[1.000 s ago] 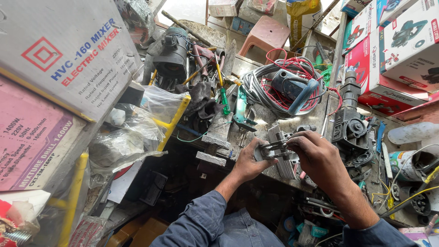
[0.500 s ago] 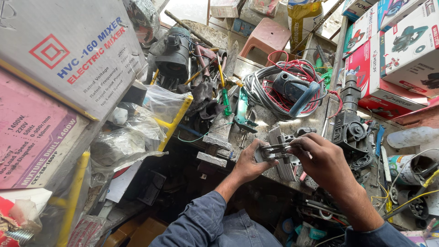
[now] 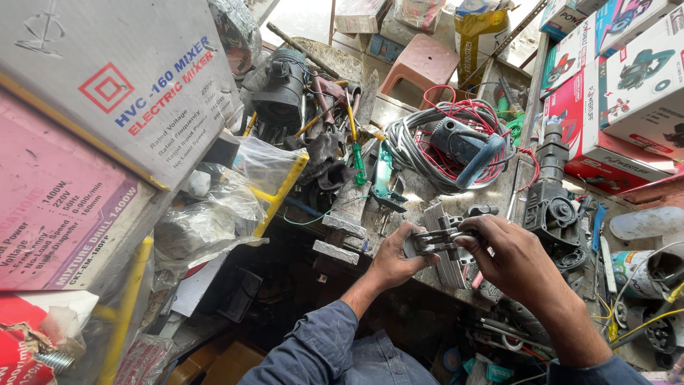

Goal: The person repairs an electric mixer at a cluttered workbench. They hold and turn the mixer's motor armature and gear assembly by hand, clamp a metal component in a bench vise, and use a screwdriver and hammer to work on the parts, finally lifting the armature and housing to reposition them on the bench.

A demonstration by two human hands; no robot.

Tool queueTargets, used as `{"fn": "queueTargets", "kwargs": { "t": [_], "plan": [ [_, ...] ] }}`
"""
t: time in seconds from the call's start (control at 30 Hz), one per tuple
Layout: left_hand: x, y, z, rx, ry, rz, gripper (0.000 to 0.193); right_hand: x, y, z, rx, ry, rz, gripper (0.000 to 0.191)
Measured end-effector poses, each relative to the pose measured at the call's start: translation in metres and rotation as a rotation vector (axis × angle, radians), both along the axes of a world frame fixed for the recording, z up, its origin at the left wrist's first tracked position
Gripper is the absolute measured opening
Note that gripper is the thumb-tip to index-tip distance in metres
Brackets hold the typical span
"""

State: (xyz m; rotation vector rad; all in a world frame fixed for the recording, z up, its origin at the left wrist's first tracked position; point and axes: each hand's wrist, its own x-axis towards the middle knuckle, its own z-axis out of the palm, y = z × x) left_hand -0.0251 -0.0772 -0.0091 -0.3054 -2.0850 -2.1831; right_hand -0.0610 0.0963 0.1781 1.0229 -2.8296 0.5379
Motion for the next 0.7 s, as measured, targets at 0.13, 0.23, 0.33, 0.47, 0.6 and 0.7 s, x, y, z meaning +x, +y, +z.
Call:
{"fn": "queueTargets", "kwargs": {
  "t": [0.13, 0.23, 0.33, 0.47, 0.6, 0.7],
  "plan": [
    [-0.001, 0.001, 0.002, 0.006, 0.007, 0.016, 0.049, 0.003, -0.002, 0.001, -0.017, 0.051, -0.056, 0.021],
    [0.0, 0.003, 0.005, 0.022, 0.004, 0.017, 0.05, 0.002, -0.007, 0.0, 0.29, 0.088, -0.23, 0.035],
    [0.0, 0.002, 0.008, 0.031, 0.033, 0.009, 0.049, 0.001, -0.007, 0.002, 0.404, 0.083, -0.279, 0.038],
    [-0.002, 0.002, 0.01, 0.049, -0.017, -0.008, 0.05, 0.001, -0.002, 0.007, 0.093, 0.104, -0.065, 0.024],
    [-0.003, 0.004, 0.008, 0.025, 0.054, 0.011, 0.047, 0.002, 0.001, 0.004, 0.031, 0.08, -0.028, 0.018],
    [-0.002, 0.005, 0.005, 0.045, 0.03, 0.025, 0.046, 0.001, -0.001, -0.003, 0.138, 0.151, -0.086, 0.015]
  ]
}}
